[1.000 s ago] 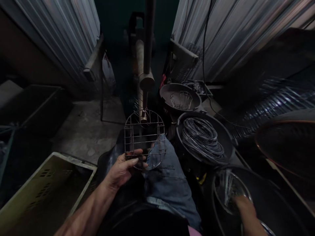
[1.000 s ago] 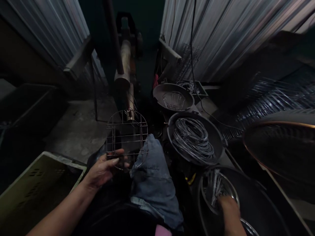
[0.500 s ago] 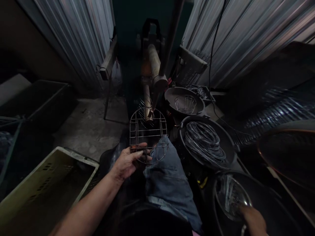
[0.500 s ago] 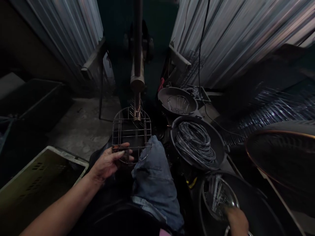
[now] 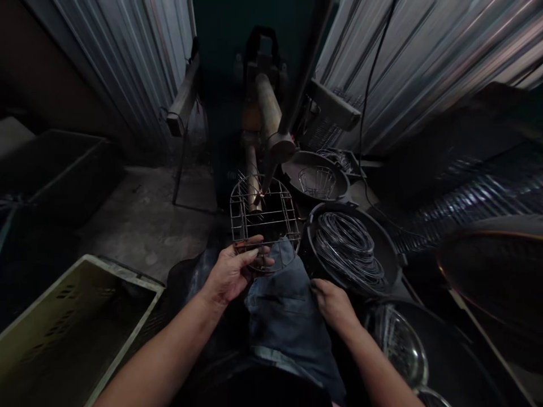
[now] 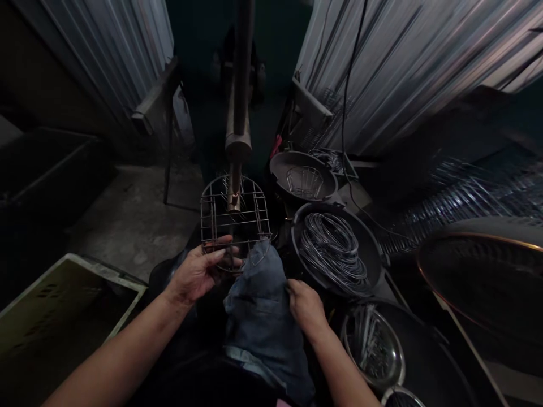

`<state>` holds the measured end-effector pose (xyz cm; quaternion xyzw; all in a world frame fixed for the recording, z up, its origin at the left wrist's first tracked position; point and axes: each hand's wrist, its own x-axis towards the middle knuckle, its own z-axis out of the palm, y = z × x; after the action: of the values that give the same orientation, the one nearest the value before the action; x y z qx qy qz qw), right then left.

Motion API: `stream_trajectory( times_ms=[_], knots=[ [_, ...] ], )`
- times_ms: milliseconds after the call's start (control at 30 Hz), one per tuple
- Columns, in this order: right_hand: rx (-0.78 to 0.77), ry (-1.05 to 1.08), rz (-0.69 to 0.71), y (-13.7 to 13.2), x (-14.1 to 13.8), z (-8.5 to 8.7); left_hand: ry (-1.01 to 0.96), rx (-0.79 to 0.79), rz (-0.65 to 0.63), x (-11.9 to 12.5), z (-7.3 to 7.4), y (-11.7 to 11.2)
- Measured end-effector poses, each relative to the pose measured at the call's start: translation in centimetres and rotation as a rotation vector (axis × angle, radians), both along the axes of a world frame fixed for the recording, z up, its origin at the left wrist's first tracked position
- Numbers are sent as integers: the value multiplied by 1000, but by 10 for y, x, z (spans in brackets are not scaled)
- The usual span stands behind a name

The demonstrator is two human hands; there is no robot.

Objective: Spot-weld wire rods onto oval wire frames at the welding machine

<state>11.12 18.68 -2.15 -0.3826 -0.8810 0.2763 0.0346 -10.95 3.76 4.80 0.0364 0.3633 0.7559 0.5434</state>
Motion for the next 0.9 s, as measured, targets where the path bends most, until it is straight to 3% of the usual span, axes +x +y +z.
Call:
stream_trajectory(
  times_ms=[67, 200, 300, 433, 533, 633, 733, 833, 900],
  knots=[
    [-275, 142, -77, -3, -10, -3, 1, 4, -1, -2, -1, -2],
    [-887, 240, -305, 7, -2, -10, -9, 15, -3, -8, -4, -3],
    [-1092, 318, -341, 12, 5, -13, -22, 18, -11, -9, -6, 0],
    [-1202, 305, -311, 18, 9, -10, -28, 20, -20, -9, -6, 2],
    [-1174, 326, -258, 25, 3, 12, -20, 22, -28, -10, -5, 2],
    [-1100, 386, -187, 28, -13, 48, -3, 11, -21, -9, -3, 2],
    [-919, 249, -66, 19, -33, 72, -4, 0, -8, -7, -1, 1],
    [-536, 106, 47, 3, -43, 62, -7, 3, -19, -6, -1, -1],
    [-431, 90, 122, -5, -42, 45, -3, 11, -32, -5, -2, -2]
  ],
)
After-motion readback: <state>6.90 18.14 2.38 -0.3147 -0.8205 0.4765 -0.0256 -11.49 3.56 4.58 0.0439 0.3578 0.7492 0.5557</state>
